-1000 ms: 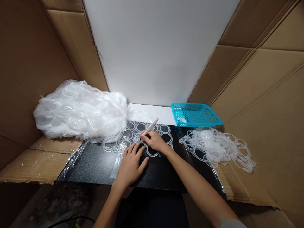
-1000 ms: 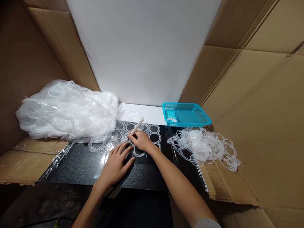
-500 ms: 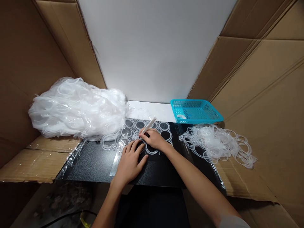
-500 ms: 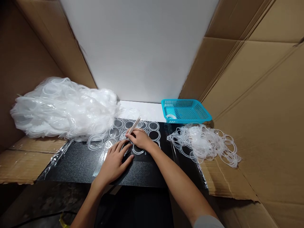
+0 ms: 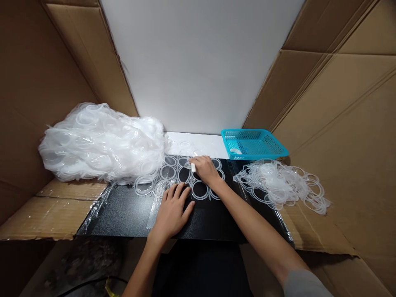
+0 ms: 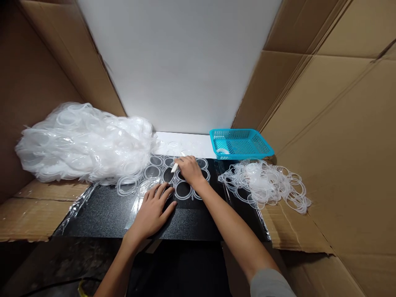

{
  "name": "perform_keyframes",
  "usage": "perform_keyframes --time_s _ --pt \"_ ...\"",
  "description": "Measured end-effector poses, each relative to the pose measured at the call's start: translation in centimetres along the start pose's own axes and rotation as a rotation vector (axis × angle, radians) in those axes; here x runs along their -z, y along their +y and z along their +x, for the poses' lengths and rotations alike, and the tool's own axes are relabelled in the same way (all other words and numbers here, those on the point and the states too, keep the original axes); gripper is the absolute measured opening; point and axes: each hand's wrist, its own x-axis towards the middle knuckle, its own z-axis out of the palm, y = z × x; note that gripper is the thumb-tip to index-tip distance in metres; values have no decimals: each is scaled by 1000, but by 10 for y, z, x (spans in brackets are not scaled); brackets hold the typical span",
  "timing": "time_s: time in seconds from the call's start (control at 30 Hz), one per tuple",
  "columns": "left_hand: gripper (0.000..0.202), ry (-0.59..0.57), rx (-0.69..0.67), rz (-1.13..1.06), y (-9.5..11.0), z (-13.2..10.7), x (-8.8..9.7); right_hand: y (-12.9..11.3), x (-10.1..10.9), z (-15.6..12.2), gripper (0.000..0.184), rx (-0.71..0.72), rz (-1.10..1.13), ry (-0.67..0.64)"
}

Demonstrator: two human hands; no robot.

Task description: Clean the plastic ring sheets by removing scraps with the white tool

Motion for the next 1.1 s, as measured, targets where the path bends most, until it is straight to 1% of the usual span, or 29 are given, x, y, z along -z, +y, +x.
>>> perform_keyframes --time_s 0.07,0.1,0.17,0.2,0.23,0.27,0.3,0.37,0.43,0.53,0.6,0.67,0.8,1.1 --pt "39 -14 -4 -19 0 -1 2 9 5 6 31 -88 15 12" --pt "39 -16 -3 -32 1 -1 3 11 8 10 31 -129 36 43" --pt "39 -6 -3 -73 2 0 5 7 12 16 31 -182 126 140" --pt "37 7 -4 -109 2 0 6 0 13 19 32 -175 196 184" --pt "35 29 -1 -158 2 0 8 -9 13 21 33 -136 269 207" --pt "32 59 9 -217 1 0 10 -20 12 23 33 -67 334 201" --pt "28 95 26 -276 -1 0 12 -33 10 25 31 14 384 172" --pt "25 172 75 -331 -9 -1 15 -56 2 27 26 157 434 67" --pt "24 231 141 -276 -20 -5 18 -71 -9 25 23 199 489 -20" --pt "25 267 237 -167 -33 -11 18 -78 -22 20 22 107 639 -62" --pt "25 260 264 -145 -35 -14 17 -75 -26 15 21 9 704 -52" --pt "25 236 260 -119 -33 -15 17 -72 -27 12 21 -63 726 -42" --pt "25 194 244 -59 -27 -13 18 -71 -25 11 19 -96 751 -55" --pt "25 170 232 -20 -28 -12 18 -77 -25 16 17 -160 777 -66"
